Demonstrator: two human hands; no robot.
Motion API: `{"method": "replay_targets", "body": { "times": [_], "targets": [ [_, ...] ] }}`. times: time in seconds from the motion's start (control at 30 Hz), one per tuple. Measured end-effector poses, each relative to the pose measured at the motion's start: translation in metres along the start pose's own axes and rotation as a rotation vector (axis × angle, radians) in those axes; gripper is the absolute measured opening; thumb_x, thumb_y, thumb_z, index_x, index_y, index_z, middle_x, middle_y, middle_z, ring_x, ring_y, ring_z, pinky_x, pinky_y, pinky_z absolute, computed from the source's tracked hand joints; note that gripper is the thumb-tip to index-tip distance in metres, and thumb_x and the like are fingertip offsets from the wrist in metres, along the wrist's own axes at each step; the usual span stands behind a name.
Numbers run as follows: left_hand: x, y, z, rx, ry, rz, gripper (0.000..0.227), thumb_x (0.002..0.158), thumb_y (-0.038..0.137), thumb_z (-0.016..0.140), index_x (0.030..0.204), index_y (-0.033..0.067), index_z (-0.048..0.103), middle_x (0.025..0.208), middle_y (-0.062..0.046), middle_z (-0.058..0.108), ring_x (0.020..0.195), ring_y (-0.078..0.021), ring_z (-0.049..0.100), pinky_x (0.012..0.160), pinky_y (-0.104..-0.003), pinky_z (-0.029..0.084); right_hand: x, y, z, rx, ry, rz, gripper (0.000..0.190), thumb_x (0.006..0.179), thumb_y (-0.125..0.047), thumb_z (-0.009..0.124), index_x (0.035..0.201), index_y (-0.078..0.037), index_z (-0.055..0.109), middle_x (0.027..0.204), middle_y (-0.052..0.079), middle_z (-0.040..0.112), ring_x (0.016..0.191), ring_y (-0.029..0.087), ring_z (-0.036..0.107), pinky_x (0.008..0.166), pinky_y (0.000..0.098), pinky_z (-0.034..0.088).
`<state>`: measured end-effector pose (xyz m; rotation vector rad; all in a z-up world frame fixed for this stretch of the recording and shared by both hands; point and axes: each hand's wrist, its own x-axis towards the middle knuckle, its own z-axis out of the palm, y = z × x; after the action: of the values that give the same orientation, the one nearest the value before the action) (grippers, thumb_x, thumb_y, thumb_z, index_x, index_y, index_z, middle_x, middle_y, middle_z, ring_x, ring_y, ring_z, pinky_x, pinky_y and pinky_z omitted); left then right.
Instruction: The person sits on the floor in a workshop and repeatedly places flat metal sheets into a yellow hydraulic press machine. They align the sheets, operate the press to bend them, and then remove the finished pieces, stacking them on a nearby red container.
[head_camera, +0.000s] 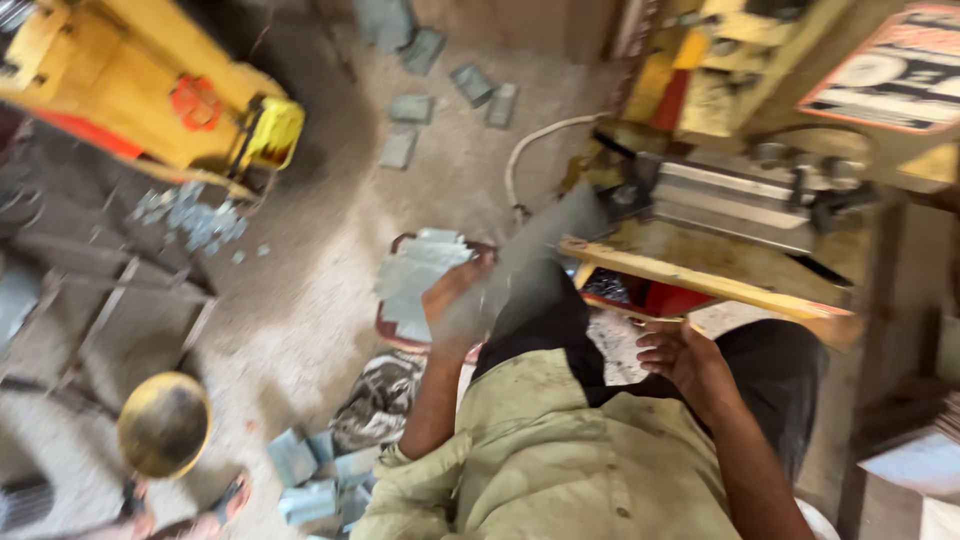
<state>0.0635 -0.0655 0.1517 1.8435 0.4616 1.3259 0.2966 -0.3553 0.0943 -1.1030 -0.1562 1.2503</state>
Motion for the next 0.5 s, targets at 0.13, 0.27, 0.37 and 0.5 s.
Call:
{"method": "replay_targets", "body": {
  "times": [0.13,0.27,0.37,0.5],
  "targets": [
    [0.035,0.052,0.037,0.295,-0.332,0.657,0.021,0.098,0.006,0.073,0.119,0.0081,0.073,0.12,-0.006,0.073,0.12,-0.0255,0.068,0.114,-0.047,0.051,-0.043,-0.035,-0.002,0.355,0.189,0.043,0.077,0.088,-0.064,0.048,0.126,0.001,0.061,0.118,0.012,0.073,0.108,0.027,0.071,0.097,0.0433,0.051],
    [0.032,0.071,0.078,0.333,-0.555,0.738,0.025,0.099,0.006,0.065,0.123,0.0091,0.071,0.126,-0.007,0.071,0.125,-0.0278,0.065,0.117,-0.052,0.044,-0.08,-0.048,-0.019,0.118,-0.037,-0.092,0.075,0.082,-0.034,0.077,0.14,0.005,0.05,0.125,0.007,0.072,0.104,0.023,0.069,0.083,0.0425,0.055],
    [0.023,0.06,0.112,0.34,-0.403,0.44,0.031,0.099,0.009,0.062,0.129,0.0067,0.065,0.129,-0.015,0.067,0.126,-0.0347,0.062,0.113,-0.051,0.043,-0.092,-0.043,-0.031,-0.05,0.053,-0.188,0.074,0.085,-0.01,0.075,0.151,0.0,0.044,0.108,0.011,0.07,0.084,0.021,0.066,0.06,0.038,0.053],
    [-0.013,0.019,0.141,-0.031,-0.523,-0.462,0.031,0.11,0.022,0.051,0.127,-0.001,0.062,0.112,-0.016,0.07,0.105,-0.0281,0.066,0.094,-0.041,0.052,-0.085,-0.045,-0.036,-0.054,0.196,-0.259,0.068,0.089,-0.009,0.072,0.15,-0.002,0.045,0.108,0.013,0.068,0.084,0.022,0.068,0.064,0.0364,0.056]
  ]
}}
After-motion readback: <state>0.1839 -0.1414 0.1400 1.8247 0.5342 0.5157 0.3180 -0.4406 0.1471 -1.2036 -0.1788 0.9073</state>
